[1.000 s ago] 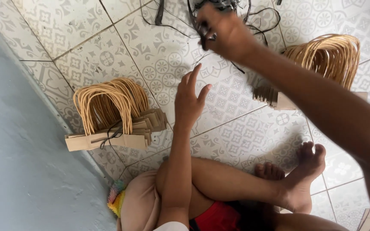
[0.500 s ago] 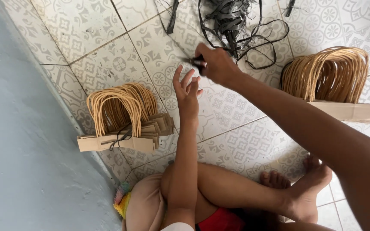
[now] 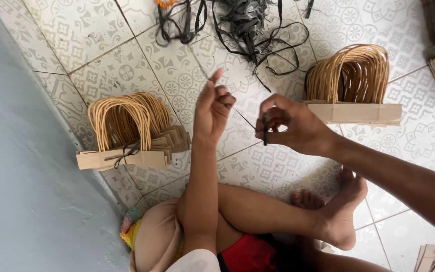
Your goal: Bundling and tying paper bag handles using plastic strips and a cardboard jig.
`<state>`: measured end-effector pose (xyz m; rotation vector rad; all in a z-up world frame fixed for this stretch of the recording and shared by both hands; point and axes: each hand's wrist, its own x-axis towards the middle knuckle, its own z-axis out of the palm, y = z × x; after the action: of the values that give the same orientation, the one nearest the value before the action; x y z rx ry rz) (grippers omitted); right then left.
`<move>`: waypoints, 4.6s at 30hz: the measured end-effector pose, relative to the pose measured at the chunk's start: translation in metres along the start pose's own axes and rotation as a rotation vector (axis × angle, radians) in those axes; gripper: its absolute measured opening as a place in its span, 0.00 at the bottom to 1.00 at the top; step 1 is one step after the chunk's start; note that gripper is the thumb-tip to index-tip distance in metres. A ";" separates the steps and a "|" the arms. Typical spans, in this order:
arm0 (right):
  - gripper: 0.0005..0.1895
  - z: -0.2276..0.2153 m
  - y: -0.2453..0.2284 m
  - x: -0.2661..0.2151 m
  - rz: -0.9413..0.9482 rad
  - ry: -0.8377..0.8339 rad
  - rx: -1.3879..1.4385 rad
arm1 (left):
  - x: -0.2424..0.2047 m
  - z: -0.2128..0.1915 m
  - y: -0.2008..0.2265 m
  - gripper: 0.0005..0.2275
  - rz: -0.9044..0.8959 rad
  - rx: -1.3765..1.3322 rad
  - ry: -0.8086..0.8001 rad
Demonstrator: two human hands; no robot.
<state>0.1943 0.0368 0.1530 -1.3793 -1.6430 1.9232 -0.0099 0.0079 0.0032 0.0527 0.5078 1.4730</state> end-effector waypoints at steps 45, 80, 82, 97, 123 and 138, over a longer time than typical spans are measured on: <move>0.24 -0.096 0.051 -0.144 0.745 -0.320 -0.839 | 0.022 -0.051 0.028 0.13 0.065 -0.109 0.203; 0.19 0.077 0.026 0.270 -0.211 0.070 -0.174 | -0.020 0.002 -0.007 0.20 -0.060 0.035 0.447; 0.19 0.068 0.026 0.278 -0.408 0.175 -0.177 | -0.022 0.003 -0.010 0.16 0.011 0.047 0.527; 0.47 0.014 -0.087 0.197 0.648 -0.699 -1.363 | -0.022 0.008 -0.040 0.07 0.005 -0.027 0.614; 0.15 0.036 -0.027 0.245 0.168 -0.507 -1.140 | -0.020 0.017 -0.039 0.06 -0.075 0.042 0.627; 0.06 0.007 0.037 0.254 -0.730 0.116 -1.785 | -0.021 0.021 -0.045 0.09 -0.113 0.156 0.551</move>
<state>0.0716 0.2000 -0.0024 -0.7340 -3.1412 -0.3805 0.0389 -0.0113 0.0131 -0.2620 1.0539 1.3275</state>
